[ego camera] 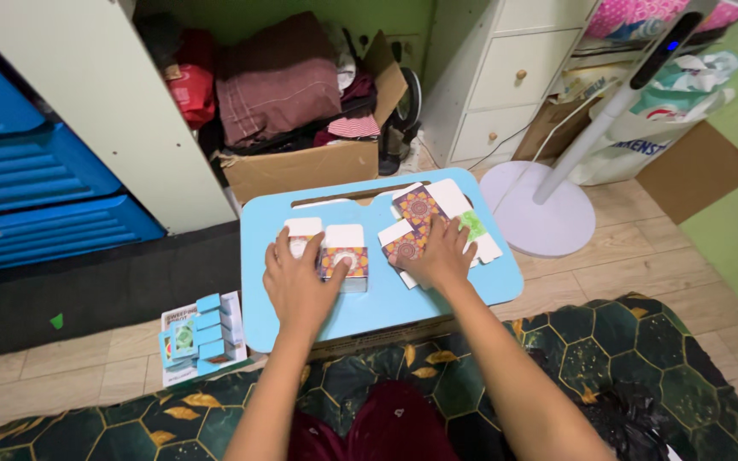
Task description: The person folds cardboard templates into small boxes by hand on a blue table. They then remove a round purple item from a plastic bag on the rug and place it inside an assembled box.
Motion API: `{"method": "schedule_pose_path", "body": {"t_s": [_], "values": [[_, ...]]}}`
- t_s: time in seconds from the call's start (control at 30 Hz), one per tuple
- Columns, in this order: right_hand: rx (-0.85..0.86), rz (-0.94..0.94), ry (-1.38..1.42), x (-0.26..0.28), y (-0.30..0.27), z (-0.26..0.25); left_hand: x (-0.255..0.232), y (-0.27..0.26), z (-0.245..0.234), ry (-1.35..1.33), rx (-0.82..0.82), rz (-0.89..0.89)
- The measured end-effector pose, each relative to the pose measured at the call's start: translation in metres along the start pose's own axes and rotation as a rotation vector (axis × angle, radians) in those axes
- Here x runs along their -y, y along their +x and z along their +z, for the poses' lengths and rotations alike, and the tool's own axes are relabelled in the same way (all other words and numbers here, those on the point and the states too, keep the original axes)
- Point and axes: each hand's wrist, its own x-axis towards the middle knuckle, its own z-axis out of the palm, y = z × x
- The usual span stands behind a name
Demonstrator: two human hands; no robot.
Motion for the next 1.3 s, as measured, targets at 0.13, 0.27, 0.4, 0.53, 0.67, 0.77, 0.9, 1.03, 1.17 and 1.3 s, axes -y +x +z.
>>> {"method": "schedule_pose_path", "body": {"t_s": [0.13,0.27,0.4,0.53,0.67,0.77,0.9,1.03,1.17,1.3], "values": [[0.096,0.109,0.023,0.008,0.0,-0.026,0.003,-0.004,0.009,0.006,-0.009,-0.041],[0.001,0.11,0.054,0.007,0.0,-0.029,0.003,-0.005,0.016,0.022,-0.048,-0.065],[-0.146,0.025,0.327,-0.025,0.023,0.0,0.005,-0.008,0.019,0.028,-0.07,-0.057],[-0.009,0.018,0.661,-0.056,0.048,0.013,0.011,-0.008,0.019,-0.004,-0.072,-0.072],[-0.163,-0.014,0.759,-0.059,0.049,-0.002,0.017,-0.007,0.013,-0.051,-0.06,-0.061],[-0.211,-0.024,0.8,-0.053,0.036,-0.017,0.021,-0.009,0.009,-0.073,-0.045,-0.004],[-0.2,-0.036,0.815,-0.046,0.025,-0.015,0.022,-0.011,0.005,-0.078,-0.011,0.058],[-0.171,0.053,0.811,-0.054,0.032,0.0,0.022,-0.013,0.003,-0.082,0.007,0.056],[-0.203,0.037,0.723,-0.068,0.044,0.01,0.021,-0.012,0.005,-0.063,0.013,0.044],[-0.325,-0.053,0.582,-0.074,0.048,0.004,0.018,-0.012,0.011,-0.055,-0.029,0.048]]}}
